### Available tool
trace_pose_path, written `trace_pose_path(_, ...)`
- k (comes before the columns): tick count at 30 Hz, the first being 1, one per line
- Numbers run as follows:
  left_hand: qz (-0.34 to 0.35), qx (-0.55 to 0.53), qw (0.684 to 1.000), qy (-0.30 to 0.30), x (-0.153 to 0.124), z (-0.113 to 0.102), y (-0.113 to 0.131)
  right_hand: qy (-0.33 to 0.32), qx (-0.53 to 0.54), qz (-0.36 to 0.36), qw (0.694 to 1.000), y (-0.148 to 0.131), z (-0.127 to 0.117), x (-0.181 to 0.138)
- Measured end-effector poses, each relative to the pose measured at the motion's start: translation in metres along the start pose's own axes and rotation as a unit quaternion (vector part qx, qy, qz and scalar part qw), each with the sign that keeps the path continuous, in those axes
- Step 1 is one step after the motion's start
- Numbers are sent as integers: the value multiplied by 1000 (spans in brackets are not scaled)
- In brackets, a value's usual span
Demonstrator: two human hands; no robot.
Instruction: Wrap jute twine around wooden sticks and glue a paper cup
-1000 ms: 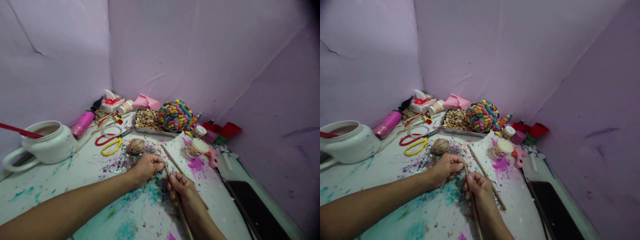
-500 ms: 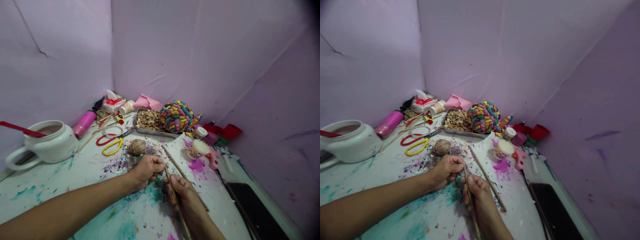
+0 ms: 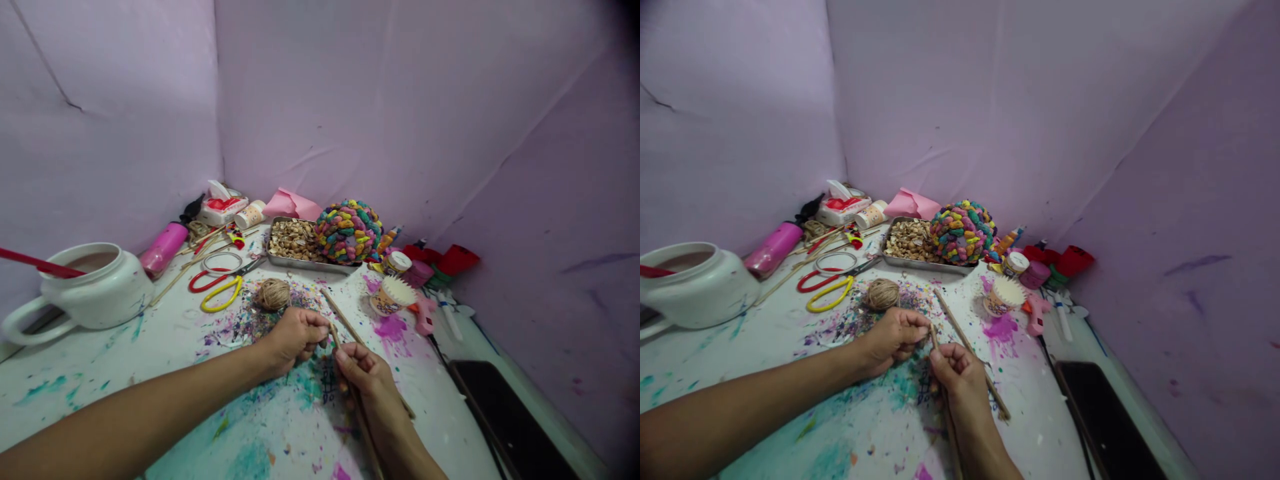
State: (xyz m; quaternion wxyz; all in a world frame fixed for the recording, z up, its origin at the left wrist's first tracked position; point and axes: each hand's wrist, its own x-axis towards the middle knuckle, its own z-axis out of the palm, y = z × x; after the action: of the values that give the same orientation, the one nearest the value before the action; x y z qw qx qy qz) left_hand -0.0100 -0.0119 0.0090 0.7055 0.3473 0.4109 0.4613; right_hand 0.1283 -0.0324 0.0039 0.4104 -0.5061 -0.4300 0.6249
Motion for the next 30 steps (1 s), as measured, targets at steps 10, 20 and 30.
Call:
trace_pose_path(10, 3, 14, 1000, -18, 1, -2, 4, -40, 36, 19, 998, 3, -1, 0)
trace_pose_path(20, 8, 31, 999, -31, 1, -6, 6, -91, 41, 32, 994, 2, 0, -1)
trace_pose_path(30, 44, 63, 996, 41, -1, 1, -3, -34, -6, 10, 999, 5, 2, -1)
